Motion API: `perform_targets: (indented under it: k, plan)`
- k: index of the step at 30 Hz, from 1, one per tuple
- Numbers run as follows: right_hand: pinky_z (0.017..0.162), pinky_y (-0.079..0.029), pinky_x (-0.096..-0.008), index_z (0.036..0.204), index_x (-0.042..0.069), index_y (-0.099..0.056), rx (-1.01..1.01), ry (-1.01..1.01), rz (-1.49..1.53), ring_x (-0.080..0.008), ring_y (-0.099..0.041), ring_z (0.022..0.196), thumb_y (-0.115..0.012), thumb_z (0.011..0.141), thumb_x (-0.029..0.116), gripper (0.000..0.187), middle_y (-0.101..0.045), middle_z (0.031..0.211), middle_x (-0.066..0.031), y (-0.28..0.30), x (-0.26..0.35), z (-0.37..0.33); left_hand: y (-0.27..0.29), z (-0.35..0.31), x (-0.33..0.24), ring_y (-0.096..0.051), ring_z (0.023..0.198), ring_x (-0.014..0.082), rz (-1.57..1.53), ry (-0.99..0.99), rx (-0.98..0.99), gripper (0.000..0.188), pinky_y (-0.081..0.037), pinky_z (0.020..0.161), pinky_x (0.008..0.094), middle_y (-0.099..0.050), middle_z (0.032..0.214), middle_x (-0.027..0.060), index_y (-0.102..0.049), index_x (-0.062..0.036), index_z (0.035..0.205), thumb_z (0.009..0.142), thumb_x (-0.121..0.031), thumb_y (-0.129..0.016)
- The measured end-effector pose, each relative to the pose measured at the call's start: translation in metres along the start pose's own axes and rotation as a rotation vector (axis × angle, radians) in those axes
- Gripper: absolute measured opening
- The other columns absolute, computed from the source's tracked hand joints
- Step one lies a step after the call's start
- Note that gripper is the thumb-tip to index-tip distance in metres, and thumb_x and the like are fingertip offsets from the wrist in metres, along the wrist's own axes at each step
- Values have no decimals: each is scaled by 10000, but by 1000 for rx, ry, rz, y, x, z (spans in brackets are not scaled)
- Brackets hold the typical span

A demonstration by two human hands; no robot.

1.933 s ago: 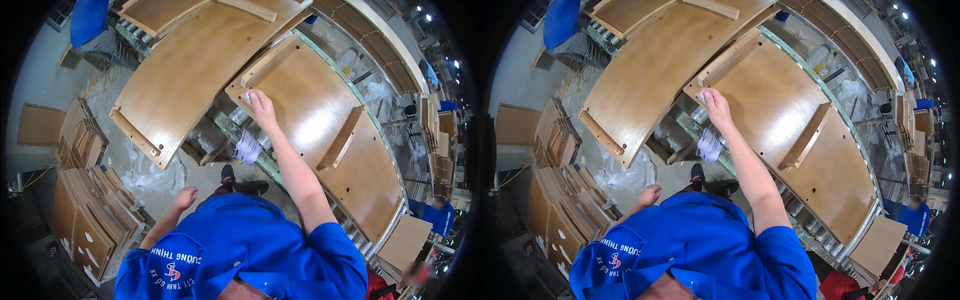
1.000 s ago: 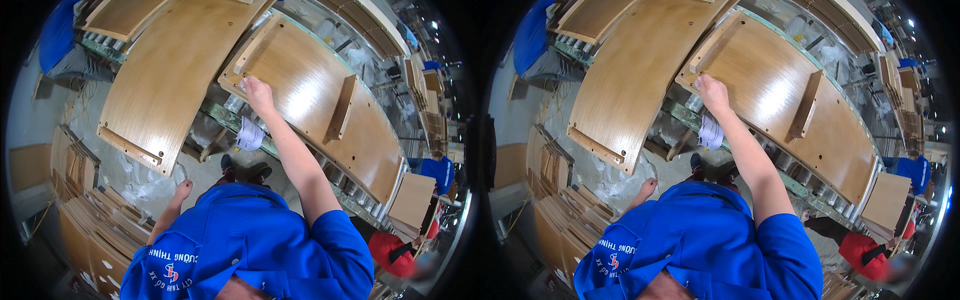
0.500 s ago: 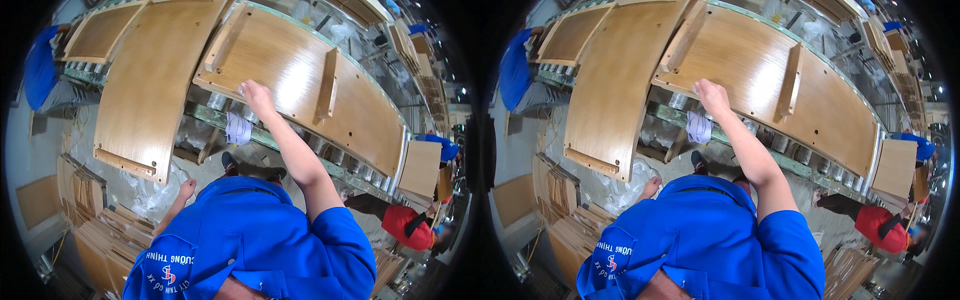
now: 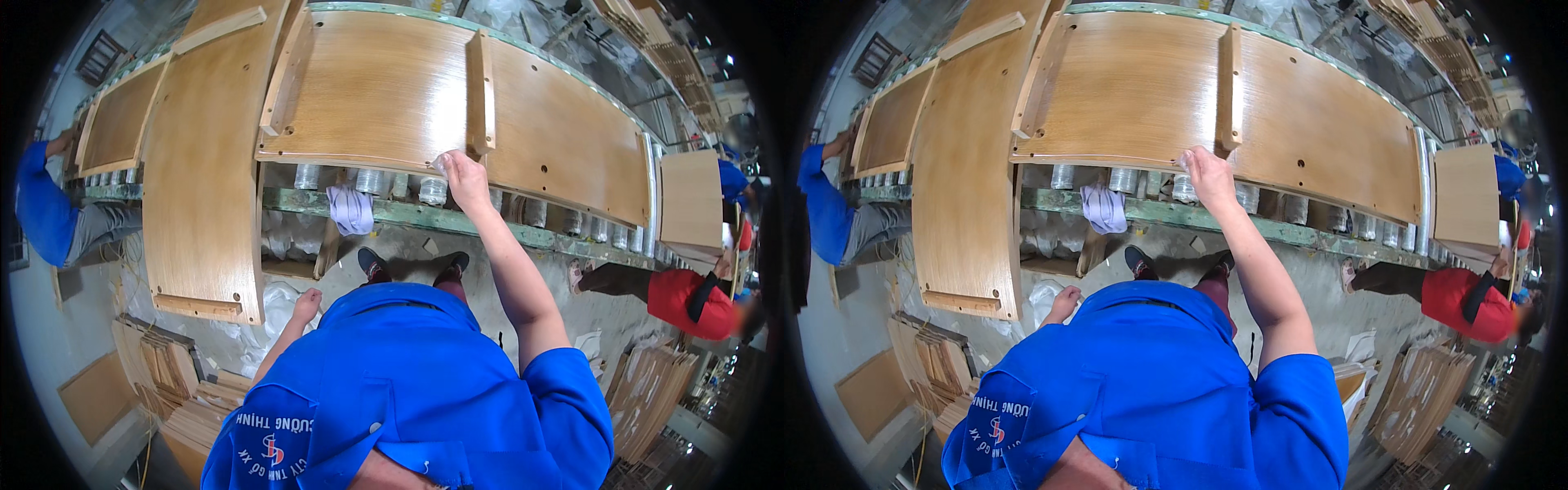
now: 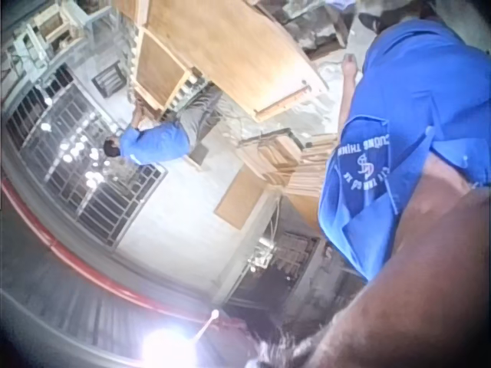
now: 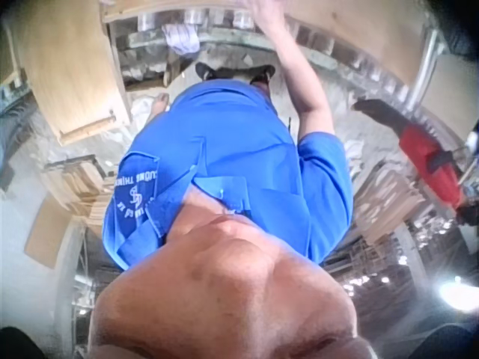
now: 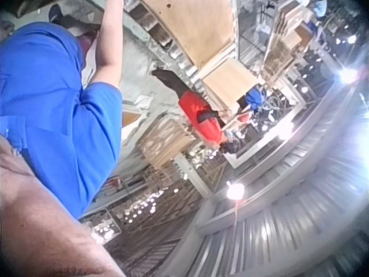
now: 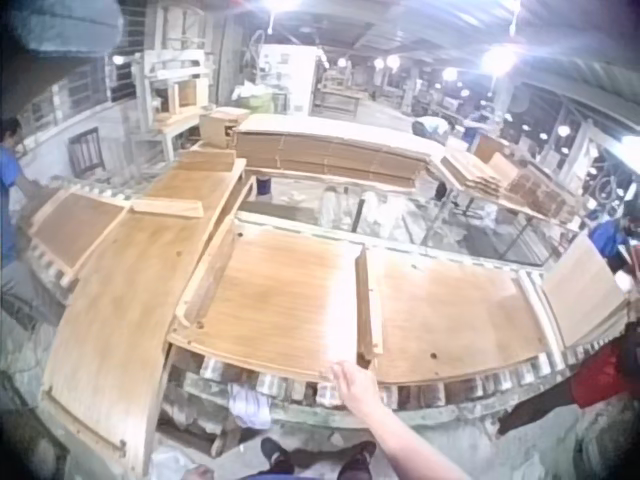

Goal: The person wipes the surface of a large wooden panel on a roller conveyor using a cloth. They then move to a stack of panels on the floor, remove protective plastic sheets, and wipe the exposed surfaces. The person handles the panels one at a time, cleaning them thoroughly before moving to the next.

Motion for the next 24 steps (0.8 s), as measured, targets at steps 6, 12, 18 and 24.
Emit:
perform_targets:
  k: [6,12,18,24]
  plan:
    - [629,-462,-441,828,49,-558,-13,-12,33,-371,-590,733,-463,919,271,258,-608,761,-176,-1,-4,-1,2,9,-12,-612,885,316,43,-26,2,263,-475,777,379,-639,927,168,-609,-78,1003,852,-268,-508]
    - [626,-469,-437,843,59,-569,-40,17,19,-364,-595,722,-466,916,259,237,-608,743,-170,2,-9,-6,-1,5,-18,-609,909,308,61,-4,12,264,-473,791,369,-641,934,162,-610,-72,1005,848,-258,-505]
    - [628,-468,-437,884,67,-574,-95,-48,16,-358,-599,726,-471,913,255,216,-611,752,-164,29,-32,-21,-6,-2,-23,-607,922,305,89,-15,26,261,-470,809,371,-643,946,155,-618,-70,991,843,-255,-507]
    - [634,-464,-427,871,66,-578,-160,-171,-35,-354,-600,738,-469,917,266,232,-604,770,-178,73,-69,-43,-16,2,-42,-608,919,306,147,-8,52,262,-471,806,377,-643,941,159,-619,-79,991,850,-259,-492]
Point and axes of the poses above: each hand's wrist, its own z-axis towards the middle knuckle, its own y-axis out of the back of the hand, x = y × z, the point moved 2 cm from there along z, towards the middle knuckle
